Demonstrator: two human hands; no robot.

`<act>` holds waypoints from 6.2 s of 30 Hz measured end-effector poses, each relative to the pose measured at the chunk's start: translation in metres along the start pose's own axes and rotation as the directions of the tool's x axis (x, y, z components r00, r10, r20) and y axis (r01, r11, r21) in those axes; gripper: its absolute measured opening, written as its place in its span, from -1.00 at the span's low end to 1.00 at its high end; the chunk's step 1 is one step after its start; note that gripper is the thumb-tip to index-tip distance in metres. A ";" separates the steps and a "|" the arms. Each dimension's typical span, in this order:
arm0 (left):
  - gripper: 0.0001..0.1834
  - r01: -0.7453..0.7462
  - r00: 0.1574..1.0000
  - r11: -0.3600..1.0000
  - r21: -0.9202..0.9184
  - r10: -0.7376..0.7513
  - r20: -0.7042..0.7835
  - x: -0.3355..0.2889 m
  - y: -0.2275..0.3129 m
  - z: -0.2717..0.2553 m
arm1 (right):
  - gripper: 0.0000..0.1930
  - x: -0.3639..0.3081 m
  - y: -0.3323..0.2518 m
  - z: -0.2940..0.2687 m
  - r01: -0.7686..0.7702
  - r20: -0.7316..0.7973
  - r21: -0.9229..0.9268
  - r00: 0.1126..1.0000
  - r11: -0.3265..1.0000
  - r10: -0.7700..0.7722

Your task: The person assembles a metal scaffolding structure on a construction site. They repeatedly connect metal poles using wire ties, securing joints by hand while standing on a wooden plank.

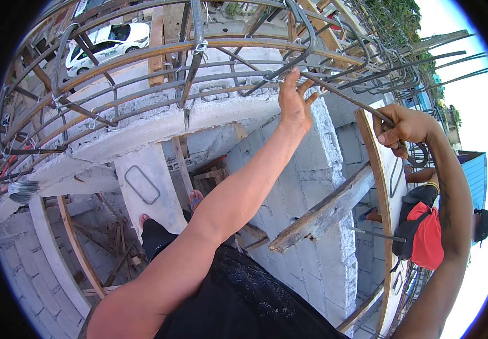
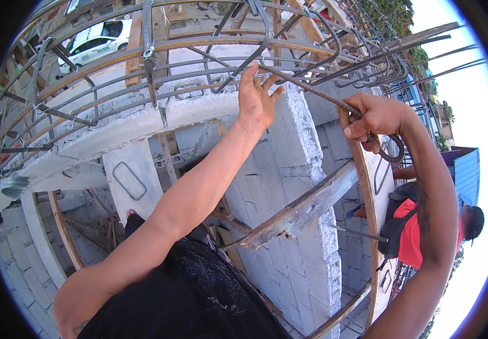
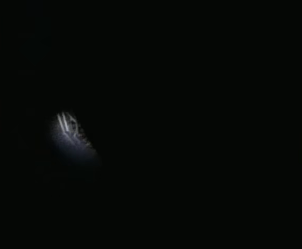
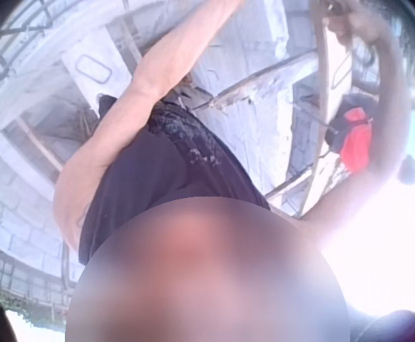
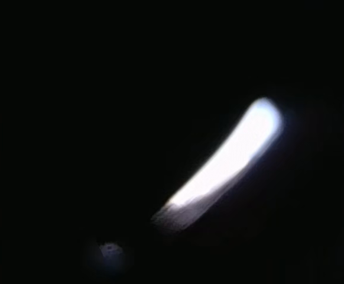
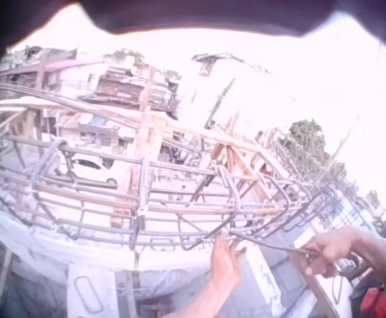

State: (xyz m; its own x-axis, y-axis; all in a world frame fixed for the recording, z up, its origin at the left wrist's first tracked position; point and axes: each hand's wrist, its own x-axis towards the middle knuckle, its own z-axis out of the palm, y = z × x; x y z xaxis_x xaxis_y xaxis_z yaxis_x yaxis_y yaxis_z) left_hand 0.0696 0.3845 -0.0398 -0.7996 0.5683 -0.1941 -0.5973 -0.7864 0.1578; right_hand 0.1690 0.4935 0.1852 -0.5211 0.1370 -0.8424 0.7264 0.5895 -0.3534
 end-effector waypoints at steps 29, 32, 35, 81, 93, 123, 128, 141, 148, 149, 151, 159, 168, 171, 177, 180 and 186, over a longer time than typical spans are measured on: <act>-0.75 0.283 0.947 0.949 0.138 -0.299 0.116 0.005 0.040 -0.049 | -0.59 0.043 0.083 0.197 0.324 -0.280 0.234 0.925 0.917 -0.256; -0.68 0.313 0.904 0.940 0.136 -0.339 0.262 0.007 0.045 -0.066 | -0.56 0.048 0.071 0.234 0.216 -0.536 -0.142 0.804 0.966 -0.258; -0.64 0.358 0.866 0.923 0.141 -0.385 0.318 0.011 0.055 -0.072 | -0.58 0.069 0.076 0.242 0.422 -0.405 0.173 0.854 0.890 -0.326; 0.31 -0.009 0.456 -0.564 0.826 -0.737 -0.498 0.076 0.200 0.098 | -0.63 0.120 0.099 0.258 0.250 -0.711 0.186 0.702 0.950 -0.045; 0.28 0.293 0.267 -0.525 0.799 -0.757 -0.596 0.071 0.177 0.096 | -0.62 0.118 0.115 0.245 0.420 -0.616 0.244 0.763 0.874 -0.195; 0.27 0.179 0.422 -0.530 0.829 -0.720 -0.551 0.072 0.170 0.090 | -0.69 0.136 0.144 0.223 0.582 -0.416 0.499 0.811 0.643 -0.411; 0.21 0.160 0.408 -0.522 0.838 -0.738 -0.538 0.073 0.175 0.091 | -0.68 0.130 0.139 0.229 0.555 -0.427 0.468 0.824 0.688 -0.373; 0.14 0.158 0.338 -0.496 0.854 -0.785 -0.519 0.087 0.179 0.084 | -0.56 0.123 0.066 0.205 0.585 -0.580 0.448 0.766 0.676 -0.279; 0.17 0.236 0.399 -0.491 0.839 -0.738 -0.544 0.076 0.175 0.087 | -0.60 0.144 0.065 0.221 0.632 -0.597 0.522 0.750 0.572 -0.284; 0.17 0.244 0.388 -0.497 0.833 -0.737 -0.554 0.075 0.174 0.088 | -0.61 0.149 0.068 0.224 0.639 -0.581 0.567 0.758 0.520 -0.297; 0.15 0.265 0.400 -0.484 0.834 -0.732 -0.552 0.076 0.173 0.089 | -0.62 0.159 0.072 0.224 0.671 -0.572 0.621 0.741 0.406 -0.350; 0.14 0.277 0.376 -0.461 0.843 -0.756 -0.536 0.076 0.175 0.088 | -0.72 0.170 0.059 0.208 0.609 -0.493 0.703 0.789 0.367 -0.365; 0.18 0.259 0.411 -0.468 0.845 -0.738 -0.535 0.077 0.178 0.086 | -0.77 0.173 0.065 0.201 0.595 -0.499 0.793 0.757 0.129 -0.421; 0.20 0.267 0.388 -0.472 0.840 -0.745 -0.542 0.080 0.178 0.085 | -0.80 0.175 0.066 0.199 0.674 -0.612 0.623 0.736 0.397 -0.288; 0.21 0.186 0.448 -0.494 0.849 -0.727 -0.521 0.076 0.173 0.087 | -0.67 0.179 0.059 0.195 0.563 -0.496 0.732 0.826 0.382 -0.267; 0.19 0.158 0.424 -0.494 0.855 -0.748 -0.511 0.077 0.172 0.088 | -0.58 0.180 0.066 0.193 0.585 -0.607 0.414 0.748 0.697 -0.267; 0.17 0.134 0.427 -0.498 0.857 -0.751 -0.504 0.082 0.179 0.082 | -0.64 0.151 0.117 0.223 0.513 -0.502 0.632 0.842 0.581 -0.198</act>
State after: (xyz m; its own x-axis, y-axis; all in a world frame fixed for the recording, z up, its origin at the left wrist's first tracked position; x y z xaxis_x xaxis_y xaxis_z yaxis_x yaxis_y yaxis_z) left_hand -0.1085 0.3104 0.0519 0.1387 0.7114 -0.6890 0.1370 0.6753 0.7247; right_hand 0.2753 0.4061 -0.0736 -0.8076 0.3983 -0.4350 0.4375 -0.0900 -0.8947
